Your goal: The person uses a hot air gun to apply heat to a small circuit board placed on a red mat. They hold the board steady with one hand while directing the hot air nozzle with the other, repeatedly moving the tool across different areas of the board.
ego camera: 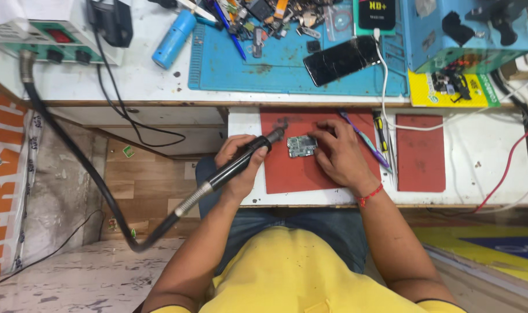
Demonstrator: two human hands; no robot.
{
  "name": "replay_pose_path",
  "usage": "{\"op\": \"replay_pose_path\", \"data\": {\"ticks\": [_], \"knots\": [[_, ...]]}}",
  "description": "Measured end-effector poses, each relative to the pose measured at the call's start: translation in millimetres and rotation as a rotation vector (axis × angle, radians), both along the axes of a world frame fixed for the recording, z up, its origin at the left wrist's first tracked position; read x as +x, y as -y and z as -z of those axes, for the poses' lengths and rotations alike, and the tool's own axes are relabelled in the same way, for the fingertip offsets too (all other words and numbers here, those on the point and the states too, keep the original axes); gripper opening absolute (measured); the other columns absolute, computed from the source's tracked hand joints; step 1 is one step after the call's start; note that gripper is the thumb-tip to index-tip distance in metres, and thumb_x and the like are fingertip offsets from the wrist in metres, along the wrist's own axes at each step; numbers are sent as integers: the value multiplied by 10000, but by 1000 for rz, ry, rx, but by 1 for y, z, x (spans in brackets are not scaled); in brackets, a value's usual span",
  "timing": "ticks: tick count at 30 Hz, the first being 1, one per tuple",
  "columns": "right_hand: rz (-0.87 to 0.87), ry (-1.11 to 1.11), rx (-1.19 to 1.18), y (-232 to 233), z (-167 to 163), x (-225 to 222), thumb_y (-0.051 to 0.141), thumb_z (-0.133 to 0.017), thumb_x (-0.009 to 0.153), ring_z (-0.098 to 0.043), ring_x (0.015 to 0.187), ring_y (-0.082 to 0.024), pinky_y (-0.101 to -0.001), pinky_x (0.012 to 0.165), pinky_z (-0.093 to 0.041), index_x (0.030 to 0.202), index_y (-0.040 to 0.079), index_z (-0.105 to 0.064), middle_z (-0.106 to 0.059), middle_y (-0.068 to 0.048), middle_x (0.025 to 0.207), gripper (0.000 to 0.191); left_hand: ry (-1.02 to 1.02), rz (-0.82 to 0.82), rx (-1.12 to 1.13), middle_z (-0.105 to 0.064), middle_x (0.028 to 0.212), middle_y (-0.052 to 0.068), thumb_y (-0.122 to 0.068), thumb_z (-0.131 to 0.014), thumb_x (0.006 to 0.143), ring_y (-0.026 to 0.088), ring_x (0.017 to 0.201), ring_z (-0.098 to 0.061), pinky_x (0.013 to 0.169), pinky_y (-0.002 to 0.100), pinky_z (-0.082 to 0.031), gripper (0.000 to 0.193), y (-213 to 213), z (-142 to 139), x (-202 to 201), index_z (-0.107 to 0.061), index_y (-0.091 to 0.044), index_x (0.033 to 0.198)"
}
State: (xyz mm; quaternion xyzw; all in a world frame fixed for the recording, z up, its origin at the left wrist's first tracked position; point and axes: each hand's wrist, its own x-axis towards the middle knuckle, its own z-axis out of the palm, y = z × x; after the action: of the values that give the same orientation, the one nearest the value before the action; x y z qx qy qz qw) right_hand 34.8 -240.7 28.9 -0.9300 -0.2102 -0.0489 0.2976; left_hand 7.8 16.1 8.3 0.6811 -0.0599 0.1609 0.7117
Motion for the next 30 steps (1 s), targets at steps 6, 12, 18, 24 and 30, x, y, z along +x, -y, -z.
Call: {"op": "replay_pose_path", "data": {"ticks": [6,12,18,24,30], "knots": [[-11,38,-24,3,1,3,65,-714,817,-510,1248,-376,-483,1083,-421,1235,88,-683,-549,-164,1345,420,91,116,182,-733,969,78,-260,-829,882,190,898,-712,830,319,-576,269,-2,7,3,-737,-37,1001],[-42,40,1,6,11,1,57,-733,846,-506,1246,-373,-475,1089,-432,1261,86,-677,-539,-154,1371,420,110,94,186,-716,1022,91,-268,-830,907,212,972,-688,884,333,-569,284,-7,13,-4,-719,-36,1025],[-41,13,2,8,11,-6,55,-740,879,-506,1262,-361,-464,1109,-432,1269,87,-689,-550,-138,1392,394,166,145,263,-726,1039,76,-282,-846,904,237,1003,-648,897,337,-537,326,-3,9,-6,-708,-28,1054],[-65,111,-50,12,19,-2,69,-756,855,-509,1290,-368,-492,1113,-412,1260,91,-705,-553,-142,1374,409,189,108,265,-719,1035,68,-353,-847,916,252,1004,-661,938,371,-552,373,-4,8,-2,-697,-46,1065],[-56,62,-34,11,28,-14,57,-743,952,-507,1326,-351,-463,1134,-426,1328,65,-663,-547,-134,1401,384,-223,85,-28,-733,914,34,-403,-862,810,219,872,-715,811,354,-578,416,0,11,-7,-681,-95,1023]]}}
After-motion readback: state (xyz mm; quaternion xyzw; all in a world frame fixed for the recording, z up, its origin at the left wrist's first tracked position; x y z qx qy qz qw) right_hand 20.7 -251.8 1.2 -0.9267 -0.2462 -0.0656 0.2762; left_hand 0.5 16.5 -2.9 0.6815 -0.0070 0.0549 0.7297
